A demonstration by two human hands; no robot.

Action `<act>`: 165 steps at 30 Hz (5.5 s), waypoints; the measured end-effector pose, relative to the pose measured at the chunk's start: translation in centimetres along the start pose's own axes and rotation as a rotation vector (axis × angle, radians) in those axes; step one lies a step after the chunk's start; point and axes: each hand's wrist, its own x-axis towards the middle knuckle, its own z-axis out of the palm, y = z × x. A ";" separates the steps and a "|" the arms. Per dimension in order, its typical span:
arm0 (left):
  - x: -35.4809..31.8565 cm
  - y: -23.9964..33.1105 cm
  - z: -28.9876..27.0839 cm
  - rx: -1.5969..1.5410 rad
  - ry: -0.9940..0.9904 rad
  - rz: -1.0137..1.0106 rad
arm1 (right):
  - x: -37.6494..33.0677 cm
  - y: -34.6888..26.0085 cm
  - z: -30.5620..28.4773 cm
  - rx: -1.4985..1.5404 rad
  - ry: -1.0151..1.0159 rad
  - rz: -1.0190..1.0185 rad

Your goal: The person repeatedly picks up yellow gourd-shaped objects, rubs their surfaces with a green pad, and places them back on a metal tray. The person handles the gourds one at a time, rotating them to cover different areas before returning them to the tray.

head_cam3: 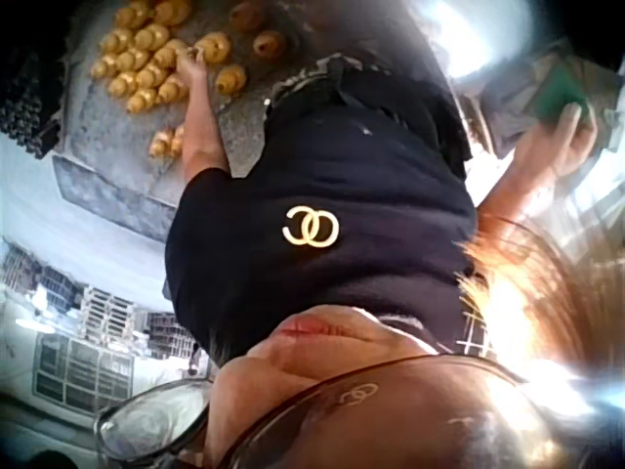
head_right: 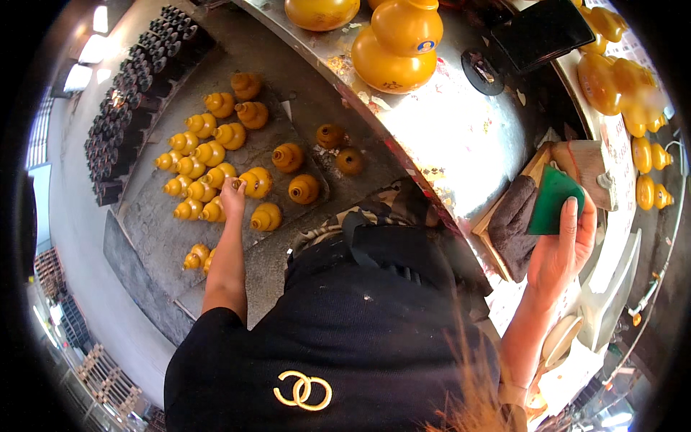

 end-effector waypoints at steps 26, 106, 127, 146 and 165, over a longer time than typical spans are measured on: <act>8.2 -17.3 0.6 0.233 0.022 -0.132 | -1.8 -0.8 6.8 -0.164 0.084 0.175; 23.9 63.6 -29.4 -0.083 0.449 1.286 | -3.3 -11.3 -6.1 0.659 -0.602 0.008; -13.5 72.5 -5.0 -0.550 -0.663 1.615 | -4.9 -11.5 -9.0 0.917 -0.486 0.066; -16.2 59.2 -0.7 -0.728 -0.747 1.624 | -2.8 3.5 -12.3 -0.340 0.115 0.087; -16.1 58.3 -2.1 -0.568 -0.821 1.329 | -4.2 0.3 -11.1 -0.314 0.166 0.242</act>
